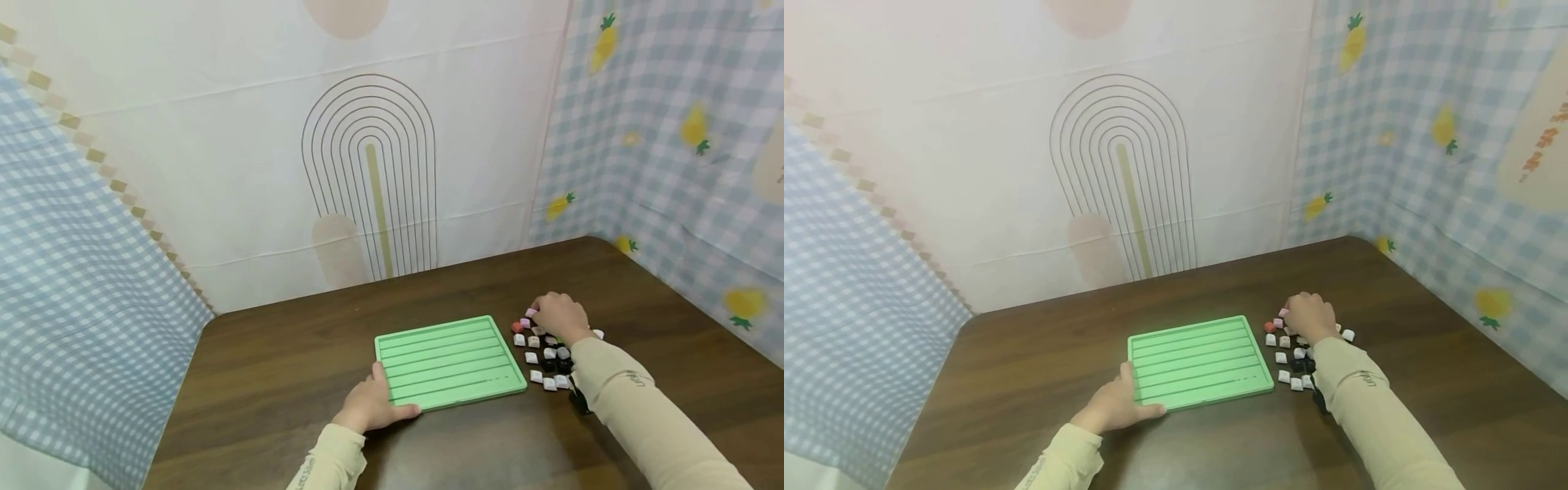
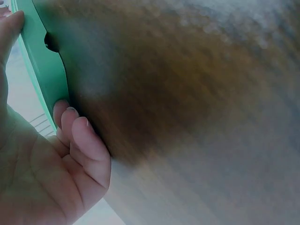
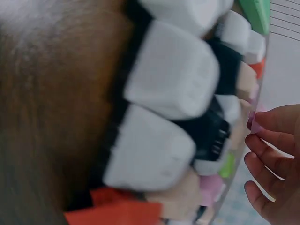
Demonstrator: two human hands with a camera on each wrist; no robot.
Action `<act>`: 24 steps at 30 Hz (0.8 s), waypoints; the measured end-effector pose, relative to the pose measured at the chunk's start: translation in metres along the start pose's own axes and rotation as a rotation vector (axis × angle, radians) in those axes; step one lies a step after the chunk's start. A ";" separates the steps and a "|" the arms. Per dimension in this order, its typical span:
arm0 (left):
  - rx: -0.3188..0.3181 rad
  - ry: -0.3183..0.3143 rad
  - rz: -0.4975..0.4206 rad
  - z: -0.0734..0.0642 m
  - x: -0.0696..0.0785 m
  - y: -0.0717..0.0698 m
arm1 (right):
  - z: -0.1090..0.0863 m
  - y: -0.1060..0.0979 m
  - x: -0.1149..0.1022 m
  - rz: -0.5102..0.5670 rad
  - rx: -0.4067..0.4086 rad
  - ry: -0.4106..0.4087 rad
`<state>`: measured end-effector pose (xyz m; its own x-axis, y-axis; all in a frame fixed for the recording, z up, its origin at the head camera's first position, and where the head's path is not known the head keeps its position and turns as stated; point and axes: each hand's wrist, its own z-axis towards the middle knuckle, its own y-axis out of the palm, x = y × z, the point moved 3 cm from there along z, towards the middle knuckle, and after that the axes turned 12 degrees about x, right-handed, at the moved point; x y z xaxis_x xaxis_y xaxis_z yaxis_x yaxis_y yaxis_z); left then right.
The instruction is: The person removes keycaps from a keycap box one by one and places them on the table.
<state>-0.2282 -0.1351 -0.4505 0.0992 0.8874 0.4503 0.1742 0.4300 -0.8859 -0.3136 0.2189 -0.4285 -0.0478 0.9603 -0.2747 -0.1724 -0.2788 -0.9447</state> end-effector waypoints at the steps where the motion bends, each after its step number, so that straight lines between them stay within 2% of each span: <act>1: -0.001 -0.001 0.003 -0.001 -0.001 0.000 | 0.000 0.003 0.001 -0.010 -0.004 0.000; 7: 0.000 0.007 0.014 -0.003 -0.003 0.000 | -0.002 0.011 0.001 -0.033 -0.015 0.032; 14: 0.004 -0.002 -0.006 -0.005 -0.006 -0.001 | -0.003 0.014 -0.004 0.022 -0.052 0.068; 19: 0.038 0.013 -0.013 -0.006 -0.009 -0.001 | -0.003 0.010 -0.016 0.028 0.070 0.003; 21: 0.070 0.033 -0.024 -0.005 -0.009 -0.003 | -0.008 0.003 -0.027 0.045 0.127 -0.036; 24: 0.129 0.065 -0.050 -0.002 -0.011 -0.012 | -0.018 -0.006 -0.045 0.082 0.167 -0.089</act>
<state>-0.2290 -0.1502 -0.4448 0.1577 0.8535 0.4967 0.0531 0.4950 -0.8673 -0.2923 0.1771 -0.4132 -0.1537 0.9329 -0.3257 -0.3243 -0.3589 -0.8752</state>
